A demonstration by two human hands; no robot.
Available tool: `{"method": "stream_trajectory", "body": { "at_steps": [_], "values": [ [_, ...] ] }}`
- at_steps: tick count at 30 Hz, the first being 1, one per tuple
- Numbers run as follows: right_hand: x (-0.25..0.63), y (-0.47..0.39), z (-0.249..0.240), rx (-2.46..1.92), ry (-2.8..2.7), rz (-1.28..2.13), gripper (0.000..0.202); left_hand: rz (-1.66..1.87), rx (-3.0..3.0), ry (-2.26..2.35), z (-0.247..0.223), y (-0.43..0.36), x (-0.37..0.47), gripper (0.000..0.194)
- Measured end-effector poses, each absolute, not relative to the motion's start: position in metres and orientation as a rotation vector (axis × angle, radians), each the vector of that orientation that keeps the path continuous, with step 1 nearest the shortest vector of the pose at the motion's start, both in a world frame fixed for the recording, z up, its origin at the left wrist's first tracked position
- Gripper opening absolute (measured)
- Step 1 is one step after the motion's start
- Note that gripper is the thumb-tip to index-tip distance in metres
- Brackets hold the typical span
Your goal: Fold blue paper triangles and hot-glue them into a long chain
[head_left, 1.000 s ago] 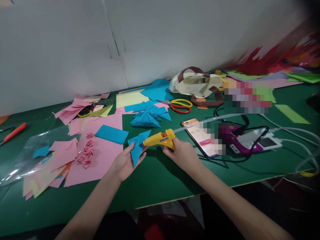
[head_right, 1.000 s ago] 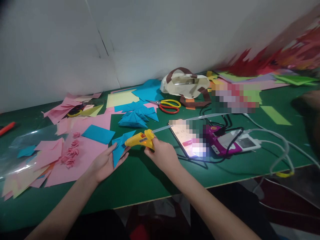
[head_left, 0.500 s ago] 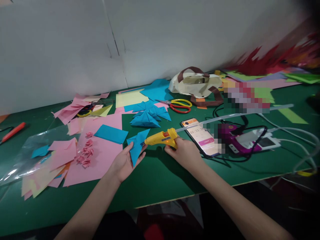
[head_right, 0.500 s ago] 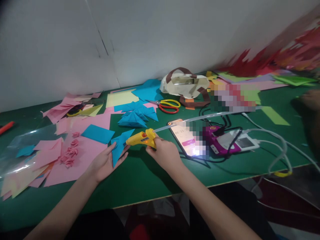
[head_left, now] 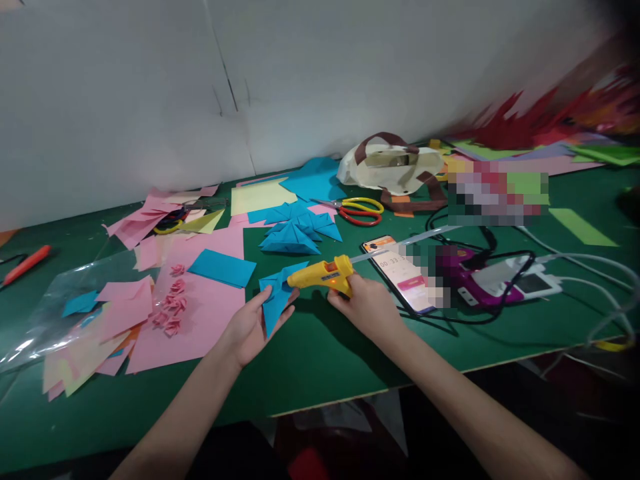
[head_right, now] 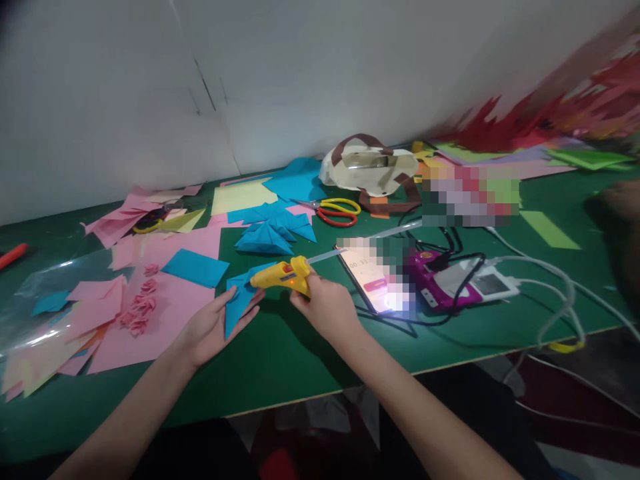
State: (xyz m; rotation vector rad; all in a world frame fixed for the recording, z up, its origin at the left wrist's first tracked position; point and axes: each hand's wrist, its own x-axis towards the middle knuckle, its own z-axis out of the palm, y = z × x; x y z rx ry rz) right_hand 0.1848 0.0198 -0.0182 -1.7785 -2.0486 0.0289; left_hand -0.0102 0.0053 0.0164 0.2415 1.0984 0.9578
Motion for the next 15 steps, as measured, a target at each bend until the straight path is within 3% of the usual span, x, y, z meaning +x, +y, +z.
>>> {"method": "stream_trajectory", "body": {
  "at_steps": [15],
  "values": [
    [0.1851, 0.0192, -0.0150, -1.837, -2.100, 0.015, 0.018, 0.997, 0.241, 1.066, 0.0168, 0.0038, -0.0084, 0.031]
  ]
}}
